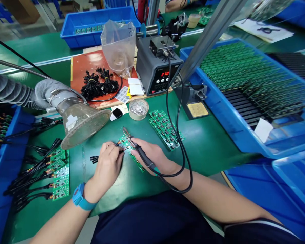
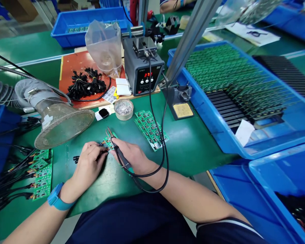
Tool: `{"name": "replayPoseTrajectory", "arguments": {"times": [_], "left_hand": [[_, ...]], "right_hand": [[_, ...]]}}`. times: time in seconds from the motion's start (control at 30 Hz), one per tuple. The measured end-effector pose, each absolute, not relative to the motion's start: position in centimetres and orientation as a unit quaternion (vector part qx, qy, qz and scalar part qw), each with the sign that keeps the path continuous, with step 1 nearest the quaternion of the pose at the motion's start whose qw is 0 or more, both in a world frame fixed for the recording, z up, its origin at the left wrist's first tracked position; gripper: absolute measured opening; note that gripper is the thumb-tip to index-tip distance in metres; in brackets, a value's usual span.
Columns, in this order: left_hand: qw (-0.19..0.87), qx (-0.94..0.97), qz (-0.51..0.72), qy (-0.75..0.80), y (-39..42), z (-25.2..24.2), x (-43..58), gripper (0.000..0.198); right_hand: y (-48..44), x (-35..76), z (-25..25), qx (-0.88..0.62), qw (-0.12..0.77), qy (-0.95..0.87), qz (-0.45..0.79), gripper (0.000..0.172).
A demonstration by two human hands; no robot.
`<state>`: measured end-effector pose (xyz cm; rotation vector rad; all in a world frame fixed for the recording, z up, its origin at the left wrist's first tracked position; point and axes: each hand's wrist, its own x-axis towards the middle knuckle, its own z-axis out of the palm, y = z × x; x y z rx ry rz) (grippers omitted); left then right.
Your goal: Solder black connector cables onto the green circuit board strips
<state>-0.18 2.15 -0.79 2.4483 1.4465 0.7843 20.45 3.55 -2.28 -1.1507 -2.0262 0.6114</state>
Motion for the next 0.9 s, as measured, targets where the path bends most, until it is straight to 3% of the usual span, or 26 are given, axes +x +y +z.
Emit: {"name": "replayPoseTrajectory", "arguments": {"times": [0.2,0.4,0.6,0.9], "left_hand": [[0.102,0.819,0.264,0.498,2.4,-1.1,-0.4,0.006],[0.077,0.822,0.226,0.517,2.4,-1.3,-0.4,0.018],[0.028,0.863,0.169,0.476,3.2,-0.5,-0.5,0.027],[0.080,0.890,0.191,0.407,5.2,-0.2,-1.5,0.024]], "right_hand": [[3.5,20.3,-2.9,-0.458,0.370,-0.771,0.241,0.040],[3.8,20.3,-2.9,-0.471,0.381,-0.741,0.289,0.042],[3.7,20.3,-2.8,-0.435,0.396,-0.769,0.250,0.037],[3.9,20.4,-2.2,-0.461,0.401,-0.736,0.290,0.037]]}}
